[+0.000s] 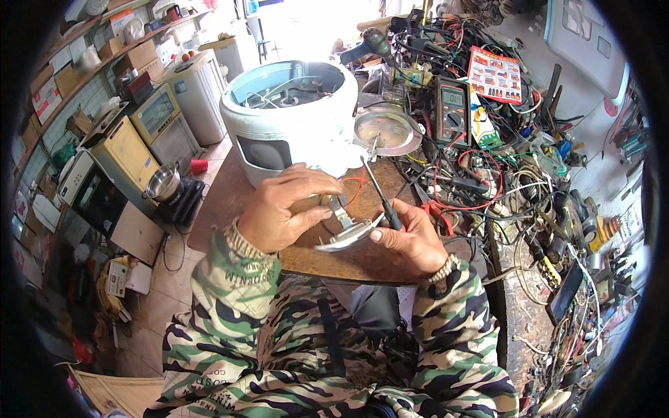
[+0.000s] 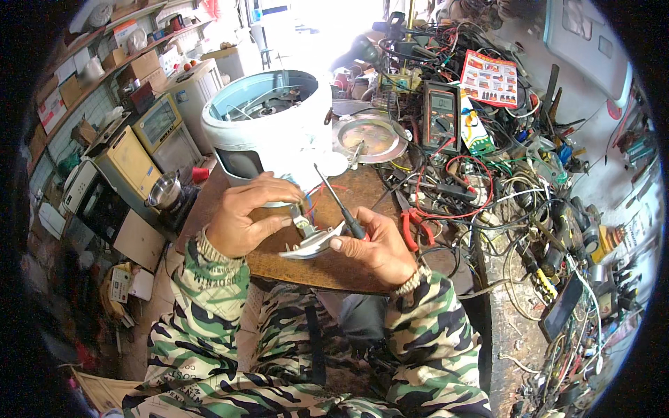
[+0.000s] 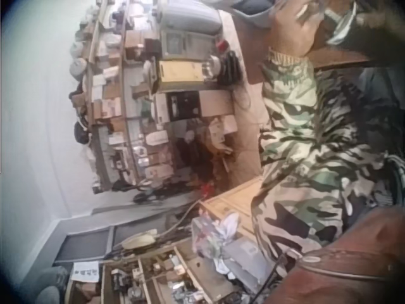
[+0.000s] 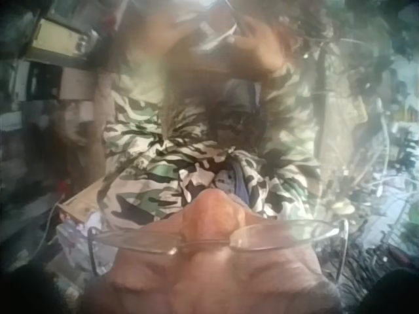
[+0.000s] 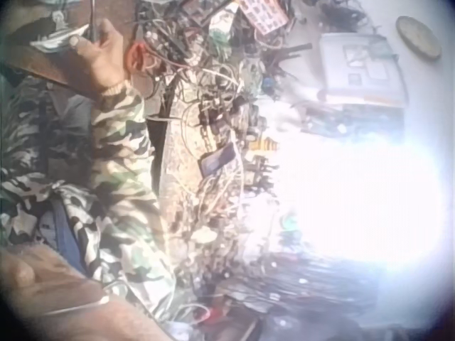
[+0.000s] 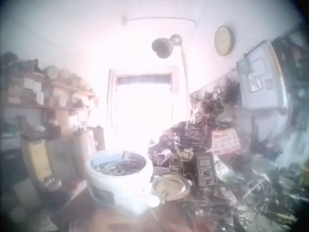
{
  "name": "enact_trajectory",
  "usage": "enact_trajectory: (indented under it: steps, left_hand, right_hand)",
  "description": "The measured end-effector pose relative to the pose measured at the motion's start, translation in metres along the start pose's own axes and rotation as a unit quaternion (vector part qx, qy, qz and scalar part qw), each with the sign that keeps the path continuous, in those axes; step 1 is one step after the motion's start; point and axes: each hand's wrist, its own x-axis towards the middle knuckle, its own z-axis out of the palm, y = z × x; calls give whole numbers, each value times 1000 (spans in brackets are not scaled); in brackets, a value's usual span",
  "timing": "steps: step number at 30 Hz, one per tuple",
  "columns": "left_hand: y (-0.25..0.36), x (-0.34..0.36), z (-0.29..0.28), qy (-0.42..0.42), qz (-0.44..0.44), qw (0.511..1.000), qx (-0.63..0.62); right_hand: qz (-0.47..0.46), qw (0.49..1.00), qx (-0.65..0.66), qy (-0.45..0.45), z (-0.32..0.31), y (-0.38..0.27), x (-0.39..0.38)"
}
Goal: The person uses a screwdriver to adjust a small white electrical component with wires attached. They repeatedly tighten and loosen screws on the component while holding it in their hands.
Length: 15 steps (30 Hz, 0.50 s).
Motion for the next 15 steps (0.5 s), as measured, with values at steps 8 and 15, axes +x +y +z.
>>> enact_trajectory:
  steps: [8,15]
  left_hand:
    - [29,-26,61,162,-141,975,57]
    - [-4,-22,87,190,-172,966,-11]
  right_hand:
    - [-146,948,56,276,48,45,-35]
    - [-125,958,4,260,64,67,-22]
